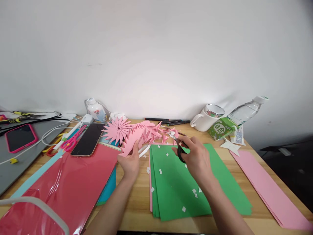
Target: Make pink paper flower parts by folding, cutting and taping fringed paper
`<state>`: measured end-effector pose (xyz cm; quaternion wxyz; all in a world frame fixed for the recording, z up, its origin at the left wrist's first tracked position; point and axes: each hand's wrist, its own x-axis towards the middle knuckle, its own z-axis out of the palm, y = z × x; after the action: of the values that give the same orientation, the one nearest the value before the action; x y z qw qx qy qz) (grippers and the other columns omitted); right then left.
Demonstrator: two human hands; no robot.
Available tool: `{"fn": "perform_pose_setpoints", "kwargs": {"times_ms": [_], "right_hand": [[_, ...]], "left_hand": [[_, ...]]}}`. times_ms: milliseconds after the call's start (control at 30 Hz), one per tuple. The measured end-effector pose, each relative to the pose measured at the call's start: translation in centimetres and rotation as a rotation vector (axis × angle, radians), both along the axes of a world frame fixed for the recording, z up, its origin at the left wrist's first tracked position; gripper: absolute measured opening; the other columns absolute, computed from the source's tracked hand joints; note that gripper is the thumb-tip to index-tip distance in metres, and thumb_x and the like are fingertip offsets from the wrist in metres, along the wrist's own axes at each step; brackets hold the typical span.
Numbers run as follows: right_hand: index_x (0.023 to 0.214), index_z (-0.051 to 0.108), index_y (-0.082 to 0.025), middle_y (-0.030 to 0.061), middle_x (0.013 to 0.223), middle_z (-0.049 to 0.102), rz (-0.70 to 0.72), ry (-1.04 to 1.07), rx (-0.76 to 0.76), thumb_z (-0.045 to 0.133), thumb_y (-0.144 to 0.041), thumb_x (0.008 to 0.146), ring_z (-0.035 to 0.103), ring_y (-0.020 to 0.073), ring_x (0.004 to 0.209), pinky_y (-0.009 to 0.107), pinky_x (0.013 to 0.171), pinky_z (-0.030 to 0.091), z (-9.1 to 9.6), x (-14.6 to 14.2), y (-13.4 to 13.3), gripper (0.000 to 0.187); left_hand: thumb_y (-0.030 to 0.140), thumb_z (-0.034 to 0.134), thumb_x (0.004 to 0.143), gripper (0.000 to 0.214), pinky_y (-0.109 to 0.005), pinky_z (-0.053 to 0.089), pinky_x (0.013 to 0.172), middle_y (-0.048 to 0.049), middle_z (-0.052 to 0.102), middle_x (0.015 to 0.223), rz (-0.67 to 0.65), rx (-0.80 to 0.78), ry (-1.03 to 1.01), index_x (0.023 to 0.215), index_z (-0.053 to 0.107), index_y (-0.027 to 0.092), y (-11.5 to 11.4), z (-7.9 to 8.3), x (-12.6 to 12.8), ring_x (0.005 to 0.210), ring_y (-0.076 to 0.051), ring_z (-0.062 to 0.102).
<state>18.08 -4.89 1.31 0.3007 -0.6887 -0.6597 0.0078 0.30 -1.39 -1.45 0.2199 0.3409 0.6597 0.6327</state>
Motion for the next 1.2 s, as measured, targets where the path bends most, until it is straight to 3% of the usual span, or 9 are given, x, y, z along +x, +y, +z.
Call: {"fn": "perform_pose_setpoints", "kwargs": {"times_ms": [67, 167, 300, 400, 500, 633, 833, 1033, 1200], "right_hand": [[0.101, 0.067, -0.024, 0.0043, 0.084, 0.061, 0.085, -0.145, -0.065, 0.067, -0.019, 0.076, 0.058, 0.0224, 0.082, 0.027, 0.063, 0.038, 0.3, 1.2, 0.0, 0.025], [0.1, 0.067, -0.024, 0.0052, 0.091, 0.064, 0.225, -0.298, -0.293, 0.065, -0.002, 0.066, 0.059, 0.024, 0.089, 0.03, 0.07, 0.04, -0.2, 2.1, -0.1, 0.04], [0.109, 0.067, -0.023, 0.0073, 0.101, 0.066, 0.356, -0.316, -0.489, 0.062, 0.006, 0.063, 0.06, 0.0261, 0.098, 0.033, 0.077, 0.043, -1.0, 2.2, -0.2, 0.055], [0.108, 0.07, -0.026, 0.0078, 0.101, 0.068, 0.421, -0.306, -0.441, 0.063, 0.006, 0.065, 0.06, 0.0267, 0.101, 0.035, 0.082, 0.043, -1.1, 2.2, 0.1, 0.053], [0.094, 0.074, -0.024, 0.0089, 0.097, 0.069, 0.382, -0.303, -0.37, 0.063, 0.0, 0.073, 0.061, 0.0268, 0.097, 0.035, 0.079, 0.044, -1.1, 1.7, 0.6, 0.033], [0.097, 0.071, -0.017, 0.01, 0.1, 0.066, 0.292, -0.123, -0.343, 0.057, -0.012, 0.086, 0.064, 0.0194, 0.079, 0.03, 0.071, 0.047, -2.0, 0.5, 1.5, 0.018], [0.083, 0.068, -0.017, 0.0062, 0.095, 0.064, 0.291, 0.03, -0.376, 0.061, -0.01, 0.082, 0.062, 0.0155, 0.07, 0.028, 0.066, 0.047, -4.5, -0.1, 1.9, 0.01], [0.091, 0.063, -0.016, 0.0056, 0.089, 0.063, 0.275, 0.117, -0.337, 0.063, -0.01, 0.079, 0.06, 0.015, 0.064, 0.028, 0.063, 0.047, -5.4, 0.1, 1.9, 0.014], [0.076, 0.06, -0.019, 0.0036, 0.083, 0.063, 0.297, 0.083, -0.306, 0.062, -0.011, 0.082, 0.061, 0.0175, 0.07, 0.028, 0.063, 0.046, -5.6, -0.1, 1.8, 0.01]], "left_hand": [[0.037, 0.072, 0.064, 0.024, -0.031, 0.054, 0.052, -0.0097, 0.07, 0.066, -0.055, -0.06, -0.047, 0.064, 0.064, 0.014, 0.0, 0.3, -0.1, 0.059, -0.023, 0.067], [0.038, 0.072, 0.062, 0.026, -0.026, 0.04, 0.032, -0.002, 0.06, 0.048, -0.212, -0.154, -0.136, 0.058, 0.06, 0.016, 0.4, 0.2, -0.4, 0.034, -0.015, 0.05], [0.035, 0.073, 0.059, 0.026, -0.024, 0.032, 0.027, 0.002, 0.053, 0.041, -0.294, -0.203, -0.281, 0.053, 0.056, 0.016, 1.2, -0.6, -1.0, 0.026, -0.011, 0.041], [0.033, 0.073, 0.057, 0.022, -0.026, 0.041, 0.034, -0.0031, 0.064, 0.052, -0.215, -0.186, -0.194, 0.06, 0.061, 0.014, 1.5, -0.9, -1.4, 0.036, -0.016, 0.055], [0.035, 0.073, 0.057, 0.024, -0.031, 0.051, 0.051, -0.0111, 0.071, 0.065, -0.092, -0.173, -0.042, 0.061, 0.064, 0.013, 1.5, -0.8, -1.6, 0.06, -0.025, 0.068], [0.036, 0.072, 0.059, 0.025, -0.034, 0.054, 0.058, -0.0155, 0.073, 0.072, -0.033, -0.171, -0.03, 0.062, 0.065, 0.012, 1.4, -0.5, -1.6, 0.069, -0.029, 0.071], [0.035, 0.071, 0.064, 0.025, -0.034, 0.056, 0.064, -0.015, 0.073, 0.073, 0.064, -0.024, -0.003, 0.066, 0.065, 0.011, 1.1, 0.3, -1.3, 0.074, -0.027, 0.071], [0.032, 0.074, 0.062, 0.023, -0.039, 0.056, 0.074, -0.0161, 0.074, 0.079, 0.022, -0.027, -0.012, 0.069, 0.067, 0.012, 1.1, 0.1, -1.2, 0.082, -0.031, 0.071], [0.026, 0.079, 0.061, 0.032, -0.039, 0.053, 0.091, -0.0125, 0.075, 0.089, -0.125, 0.124, -0.152, 0.087, 0.07, 0.012, 1.1, -0.3, -0.8, 0.095, -0.027, 0.07]]}}
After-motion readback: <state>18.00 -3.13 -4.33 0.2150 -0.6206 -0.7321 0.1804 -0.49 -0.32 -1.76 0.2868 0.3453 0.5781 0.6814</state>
